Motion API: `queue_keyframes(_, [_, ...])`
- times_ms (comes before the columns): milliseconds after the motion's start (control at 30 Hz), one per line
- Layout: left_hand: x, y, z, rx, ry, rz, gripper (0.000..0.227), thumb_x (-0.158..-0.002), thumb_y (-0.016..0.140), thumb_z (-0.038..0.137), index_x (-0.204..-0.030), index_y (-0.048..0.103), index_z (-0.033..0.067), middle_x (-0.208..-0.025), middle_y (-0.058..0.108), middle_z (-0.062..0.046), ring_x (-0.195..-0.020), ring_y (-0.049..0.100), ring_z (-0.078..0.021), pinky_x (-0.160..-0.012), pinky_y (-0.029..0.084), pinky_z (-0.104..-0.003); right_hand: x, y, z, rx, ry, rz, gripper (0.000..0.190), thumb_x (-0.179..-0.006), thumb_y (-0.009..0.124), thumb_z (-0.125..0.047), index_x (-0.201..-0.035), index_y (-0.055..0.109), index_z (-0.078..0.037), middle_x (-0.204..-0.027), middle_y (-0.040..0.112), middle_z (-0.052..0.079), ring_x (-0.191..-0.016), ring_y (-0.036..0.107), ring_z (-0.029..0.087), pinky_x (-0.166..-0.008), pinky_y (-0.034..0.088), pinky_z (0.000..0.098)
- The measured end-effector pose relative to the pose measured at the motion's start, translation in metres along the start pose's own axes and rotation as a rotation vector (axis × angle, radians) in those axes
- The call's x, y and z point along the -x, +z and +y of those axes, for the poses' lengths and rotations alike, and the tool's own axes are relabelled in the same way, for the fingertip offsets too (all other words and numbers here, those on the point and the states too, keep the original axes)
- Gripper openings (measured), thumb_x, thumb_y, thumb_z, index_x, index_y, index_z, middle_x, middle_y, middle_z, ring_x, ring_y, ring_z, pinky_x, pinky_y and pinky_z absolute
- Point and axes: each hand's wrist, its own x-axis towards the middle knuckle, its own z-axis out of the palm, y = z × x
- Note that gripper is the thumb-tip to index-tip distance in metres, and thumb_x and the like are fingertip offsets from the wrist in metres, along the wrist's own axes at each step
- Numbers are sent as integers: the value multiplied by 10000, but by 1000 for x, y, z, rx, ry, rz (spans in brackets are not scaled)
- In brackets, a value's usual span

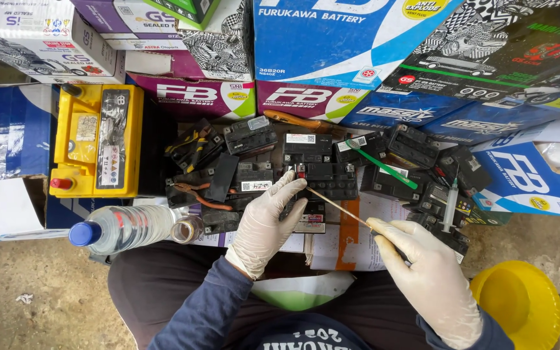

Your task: Servicing lead-acid batteries by cleaning terminals and refilling electrolyte using a syringe

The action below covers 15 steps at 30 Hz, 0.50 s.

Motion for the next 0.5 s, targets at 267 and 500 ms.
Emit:
queue_keyframes(267, [0,-1,0,26,16,-2,383,-940,754,100,-1305,640,110,-1361,671,-214,-1294,659,-279,-1105,530,-348,7,20,17,-318,167,1,328,-922,664,-97,-1232,766,-115,-1197,777,35,-1117,716,134,-1060,501,260])
queue_keyframes(500, [0,0,1,-2,28,10,387,-946,741,102,-1317,630,102,-1327,702,-156,-1297,657,-258,-1112,523,-355,6,41,29,-493,338,-58,350,-925,645,-93,-1250,772,-114,-1175,815,17,-1116,728,107,-1049,506,245])
